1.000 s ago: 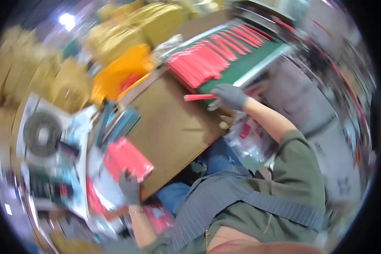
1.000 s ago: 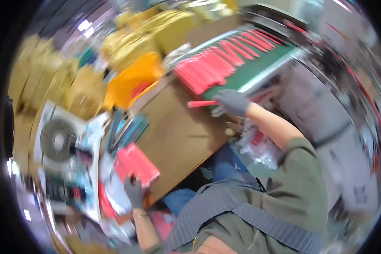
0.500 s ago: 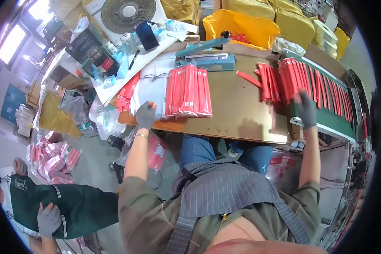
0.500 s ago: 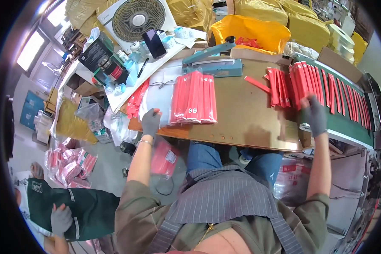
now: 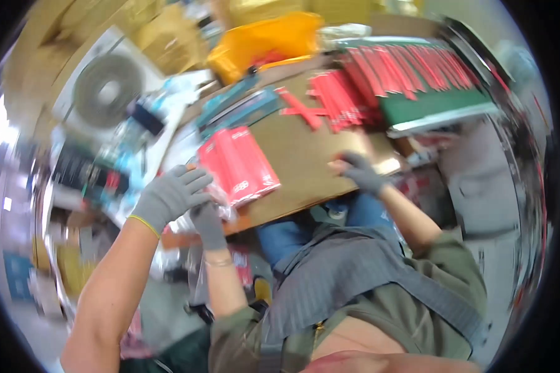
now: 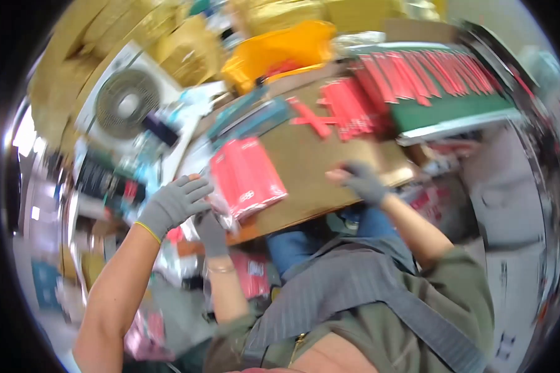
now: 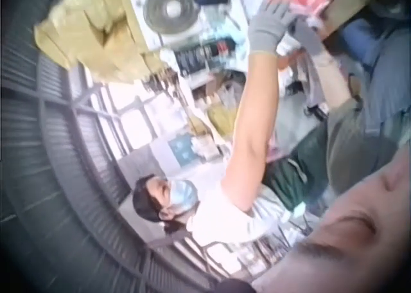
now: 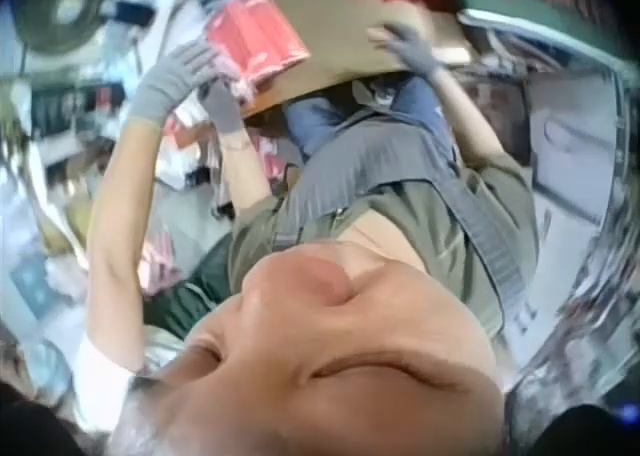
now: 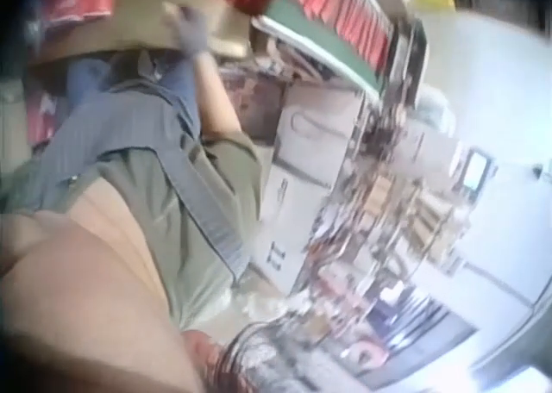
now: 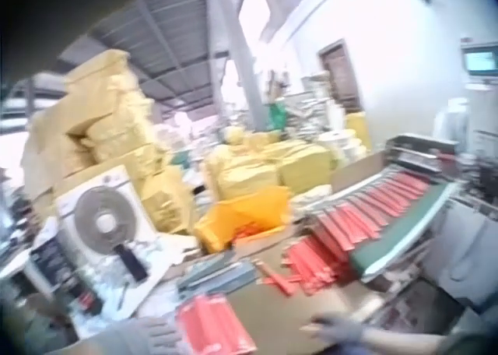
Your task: Manually packaging pink items into plastic bags and sealing them with a heat sealer machine at a warehouse workbench.
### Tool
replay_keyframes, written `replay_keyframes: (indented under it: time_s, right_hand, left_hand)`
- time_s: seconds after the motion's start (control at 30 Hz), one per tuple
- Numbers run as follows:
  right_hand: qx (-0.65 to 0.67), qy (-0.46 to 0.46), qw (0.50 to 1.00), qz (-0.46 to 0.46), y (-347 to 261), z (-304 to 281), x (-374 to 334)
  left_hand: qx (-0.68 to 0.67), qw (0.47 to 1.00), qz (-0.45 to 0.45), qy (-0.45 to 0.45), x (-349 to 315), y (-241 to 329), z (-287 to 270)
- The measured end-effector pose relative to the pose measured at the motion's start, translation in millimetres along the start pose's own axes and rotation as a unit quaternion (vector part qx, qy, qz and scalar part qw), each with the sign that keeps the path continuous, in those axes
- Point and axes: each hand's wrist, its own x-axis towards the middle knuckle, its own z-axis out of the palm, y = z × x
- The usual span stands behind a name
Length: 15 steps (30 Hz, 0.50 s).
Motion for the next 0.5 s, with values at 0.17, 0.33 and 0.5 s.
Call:
replay_keyframes:
  time_s: [0.17,0.33,0.5]
  right_hand:
    - [-0.012,-0.185,0.982,-0.047,-28,99,12]
    - [-0.018,0.047,0.995,-0.081,-17,40,0]
    - [0.171,0.053,0.982,0.054,15,8,0]
  left_hand:
    - [-0.379,0.838,-0.132,0.369,128,64,89]
    - [-0.386,0.698,-0.434,0.418,183,171,54]
    - [-0.925,0.046,-0.044,0.375,212,170,-20]
